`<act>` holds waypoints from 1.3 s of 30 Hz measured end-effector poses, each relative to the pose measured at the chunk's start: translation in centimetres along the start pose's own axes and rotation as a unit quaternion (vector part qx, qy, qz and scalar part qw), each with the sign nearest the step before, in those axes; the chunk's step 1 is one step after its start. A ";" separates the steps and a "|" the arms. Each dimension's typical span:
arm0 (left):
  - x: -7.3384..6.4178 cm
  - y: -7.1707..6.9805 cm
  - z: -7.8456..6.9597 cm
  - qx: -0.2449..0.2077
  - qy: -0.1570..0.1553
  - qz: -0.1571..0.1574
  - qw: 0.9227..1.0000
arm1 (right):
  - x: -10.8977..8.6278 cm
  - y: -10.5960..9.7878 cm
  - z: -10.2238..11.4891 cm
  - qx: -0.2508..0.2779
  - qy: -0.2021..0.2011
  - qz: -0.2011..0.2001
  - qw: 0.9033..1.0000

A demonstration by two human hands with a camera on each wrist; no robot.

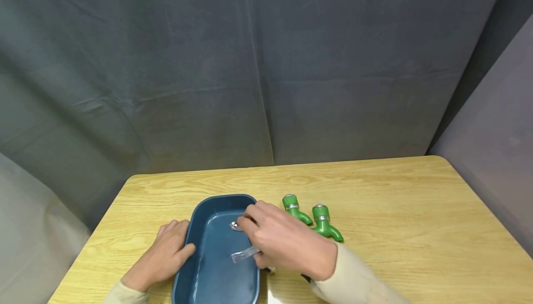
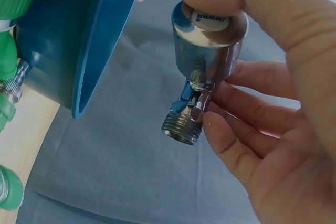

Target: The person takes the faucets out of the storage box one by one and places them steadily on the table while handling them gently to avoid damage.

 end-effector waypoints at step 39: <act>0.0 -0.1 0.0 -0.005 0.002 -0.005 1.000 | -5.4 1.2 -1.0 -0.050 -0.010 -0.049 0.998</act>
Point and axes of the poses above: each hand's wrist, its own x-axis towards the middle knuckle, its own y-axis out of the palm, z = x × y, the point moved 5 cm from there along x, towards the middle knuckle, and after that the axes turned 15 degrees about z, right-handed, at the moved point
